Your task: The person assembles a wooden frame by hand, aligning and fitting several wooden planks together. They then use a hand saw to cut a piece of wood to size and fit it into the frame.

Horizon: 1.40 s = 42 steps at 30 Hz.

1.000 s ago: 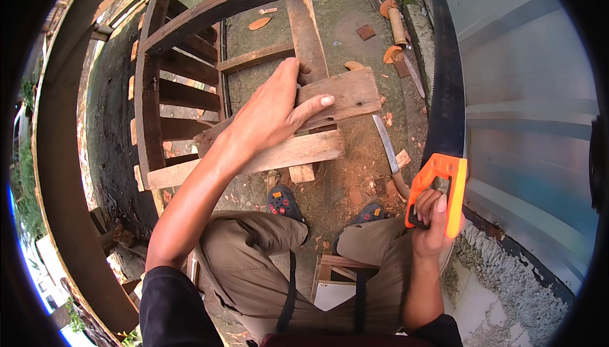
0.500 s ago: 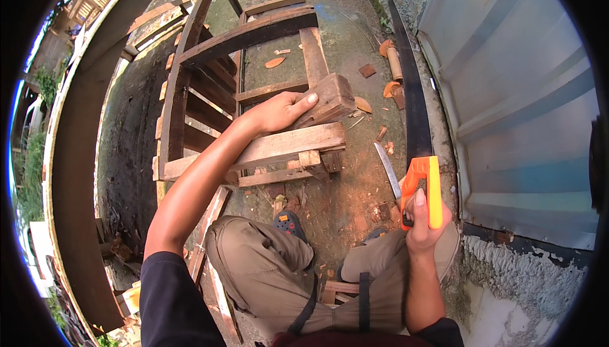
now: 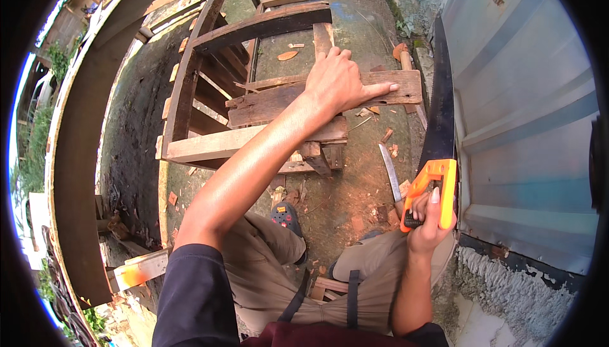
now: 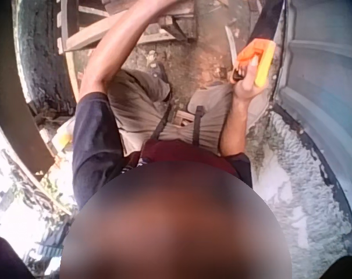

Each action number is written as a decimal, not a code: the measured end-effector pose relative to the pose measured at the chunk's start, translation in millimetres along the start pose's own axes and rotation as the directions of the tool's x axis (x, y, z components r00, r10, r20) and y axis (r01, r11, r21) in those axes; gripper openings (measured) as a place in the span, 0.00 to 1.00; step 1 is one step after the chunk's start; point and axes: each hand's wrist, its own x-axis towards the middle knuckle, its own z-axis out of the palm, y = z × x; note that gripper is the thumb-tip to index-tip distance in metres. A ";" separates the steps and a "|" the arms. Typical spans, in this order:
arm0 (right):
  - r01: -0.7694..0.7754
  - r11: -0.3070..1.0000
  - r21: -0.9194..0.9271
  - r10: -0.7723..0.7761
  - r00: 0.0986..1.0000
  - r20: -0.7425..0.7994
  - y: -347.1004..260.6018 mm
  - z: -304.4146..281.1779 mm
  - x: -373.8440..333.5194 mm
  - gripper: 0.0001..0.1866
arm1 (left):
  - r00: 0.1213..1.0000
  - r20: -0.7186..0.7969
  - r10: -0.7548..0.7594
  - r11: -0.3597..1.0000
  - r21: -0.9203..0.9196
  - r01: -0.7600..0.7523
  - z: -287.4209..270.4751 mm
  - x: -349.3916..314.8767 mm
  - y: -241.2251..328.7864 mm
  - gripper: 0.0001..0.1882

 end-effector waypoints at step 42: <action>0.143 0.975 -0.171 -0.122 0.985 0.125 -33.3 -29.8 -110.8 0.13 | 0.926 0.269 -0.265 0.929 -0.187 0.320 -13.8 -60.8 -30.9 0.53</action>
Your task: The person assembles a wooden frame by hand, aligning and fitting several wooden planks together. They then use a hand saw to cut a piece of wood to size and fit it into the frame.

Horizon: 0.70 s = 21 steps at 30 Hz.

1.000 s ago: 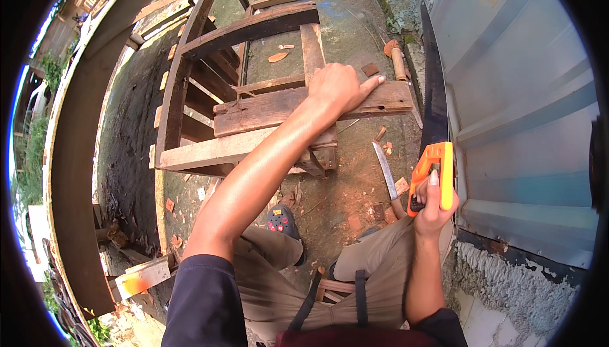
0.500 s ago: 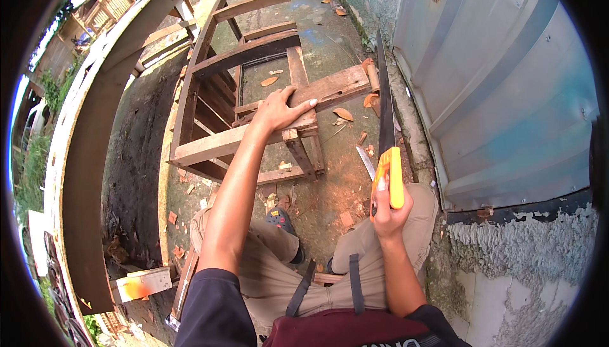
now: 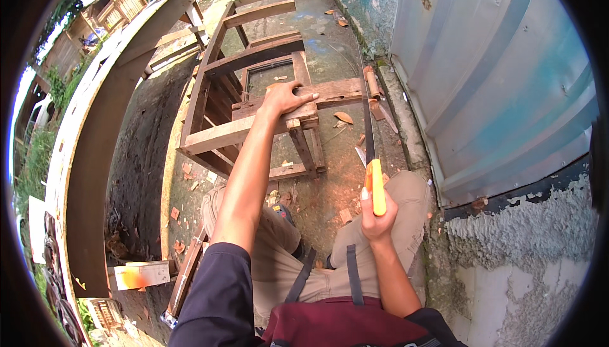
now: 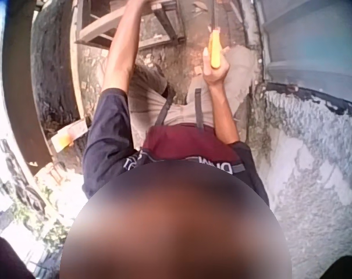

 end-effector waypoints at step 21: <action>0.111 0.993 -0.049 -0.109 0.993 0.048 3.3 4.6 -4.1 0.12 | 1.000 -0.008 -0.018 0.999 -0.031 0.018 -12.3 0.4 -6.5 0.50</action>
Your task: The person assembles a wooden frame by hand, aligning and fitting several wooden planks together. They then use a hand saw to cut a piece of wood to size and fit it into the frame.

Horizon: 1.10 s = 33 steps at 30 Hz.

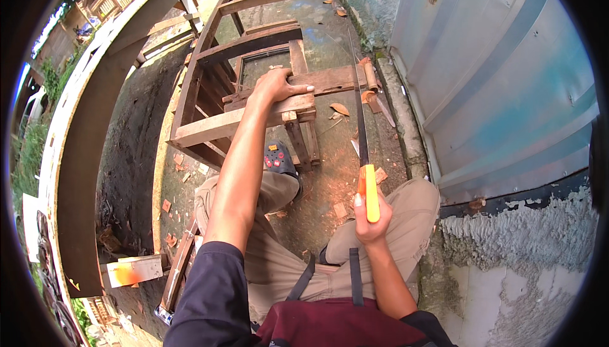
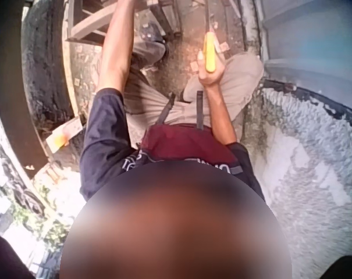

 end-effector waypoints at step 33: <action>-0.126 0.983 -0.137 0.121 0.992 -0.045 19.0 -3.2 8.0 0.14 | 0.995 0.027 -0.098 0.993 0.068 0.096 10.4 7.9 -4.5 0.60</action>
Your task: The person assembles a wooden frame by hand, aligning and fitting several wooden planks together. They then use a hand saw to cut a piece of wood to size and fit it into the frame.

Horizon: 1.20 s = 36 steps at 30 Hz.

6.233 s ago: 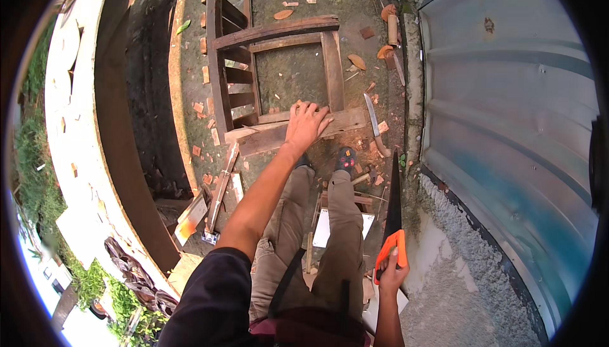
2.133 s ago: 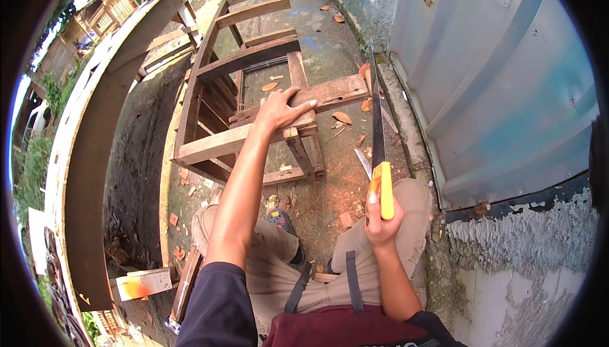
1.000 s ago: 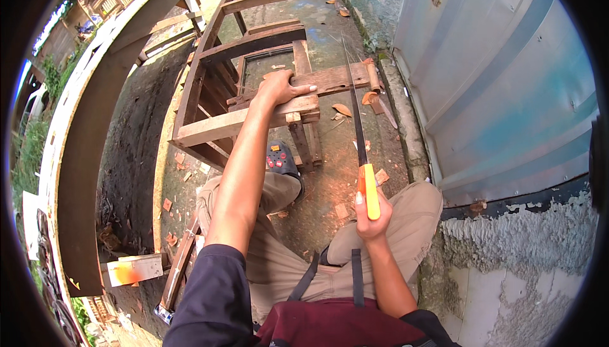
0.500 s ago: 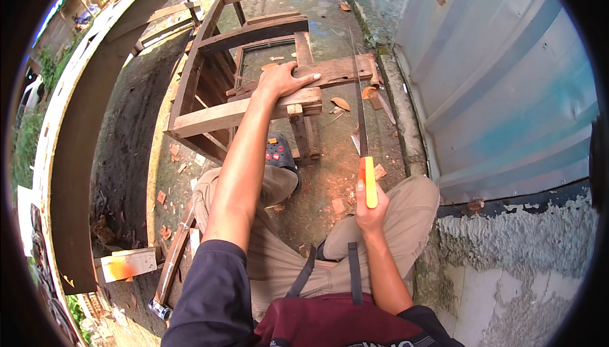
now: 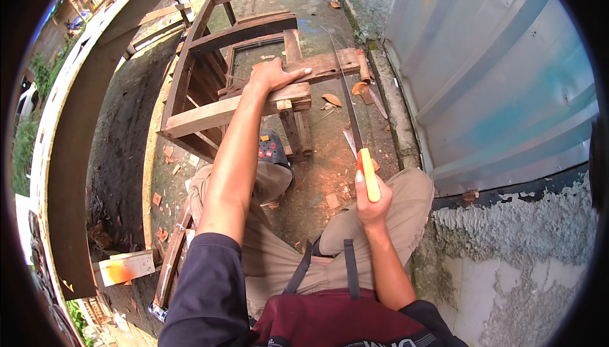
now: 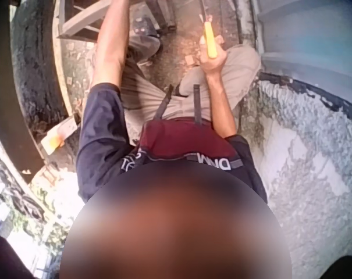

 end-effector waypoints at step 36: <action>-0.023 0.999 0.041 0.022 0.999 0.035 1.3 -1.8 -17.6 0.13 | 0.993 0.097 0.072 0.983 0.160 -0.088 -3.4 4.7 6.1 0.62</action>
